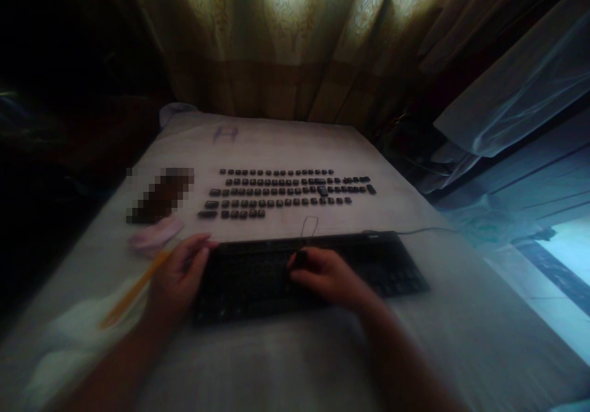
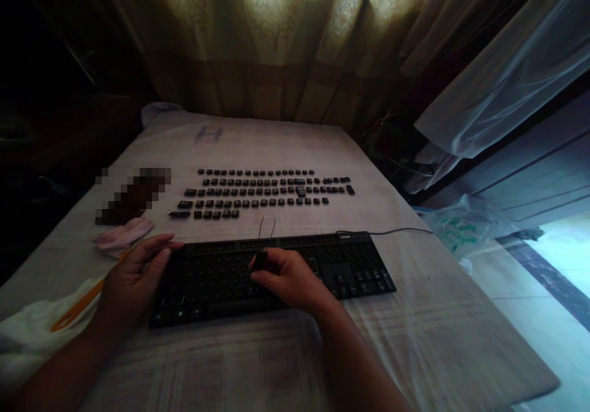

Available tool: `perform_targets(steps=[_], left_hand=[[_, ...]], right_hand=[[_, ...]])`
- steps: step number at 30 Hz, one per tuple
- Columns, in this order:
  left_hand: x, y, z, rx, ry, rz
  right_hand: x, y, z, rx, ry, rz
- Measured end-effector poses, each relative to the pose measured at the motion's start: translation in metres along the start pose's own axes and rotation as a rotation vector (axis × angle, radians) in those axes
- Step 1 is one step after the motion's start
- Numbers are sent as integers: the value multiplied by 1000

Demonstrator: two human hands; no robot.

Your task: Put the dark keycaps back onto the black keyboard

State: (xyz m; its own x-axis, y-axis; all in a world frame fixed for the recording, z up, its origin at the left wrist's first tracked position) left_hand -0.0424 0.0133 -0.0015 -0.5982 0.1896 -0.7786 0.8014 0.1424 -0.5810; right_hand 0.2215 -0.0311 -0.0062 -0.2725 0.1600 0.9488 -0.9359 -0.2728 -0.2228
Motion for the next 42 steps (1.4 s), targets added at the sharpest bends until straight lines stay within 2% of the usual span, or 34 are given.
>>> perform_targets(steps=[12, 16, 18, 23, 29, 37, 42], left_hand=[[2, 3, 0, 5, 6, 38], [2, 3, 1, 13, 30, 23], [0, 3, 1, 15, 71, -16], [-10, 12, 0, 72, 301, -200], [-6, 22, 0, 155, 312, -254], [-4, 24, 1, 151, 337, -298], [-5, 24, 1, 133, 387, -327]], right_hand=[[30, 15, 9, 42, -295, 514], [32, 19, 11, 31, -328, 598], [31, 22, 12, 21, -316, 650], [31, 29, 14, -2, -266, 772], [25, 27, 14, 8, -273, 701], [20, 19, 13, 5, -400, 469], [21, 15, 14, -12, -394, 301]])
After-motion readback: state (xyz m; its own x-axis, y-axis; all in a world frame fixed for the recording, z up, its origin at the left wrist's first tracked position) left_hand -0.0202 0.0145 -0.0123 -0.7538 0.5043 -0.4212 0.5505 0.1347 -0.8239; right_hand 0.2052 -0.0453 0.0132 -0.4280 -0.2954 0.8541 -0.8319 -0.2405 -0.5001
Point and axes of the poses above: each hand's wrist, its own z-axis away from the middle knuckle, its own y-axis out of the palm, x = y × z, the point moved 7 cm from there along -z, towards the middle knuckle, and after that the axes turned 1 degree about y, right-handed, at the moved point
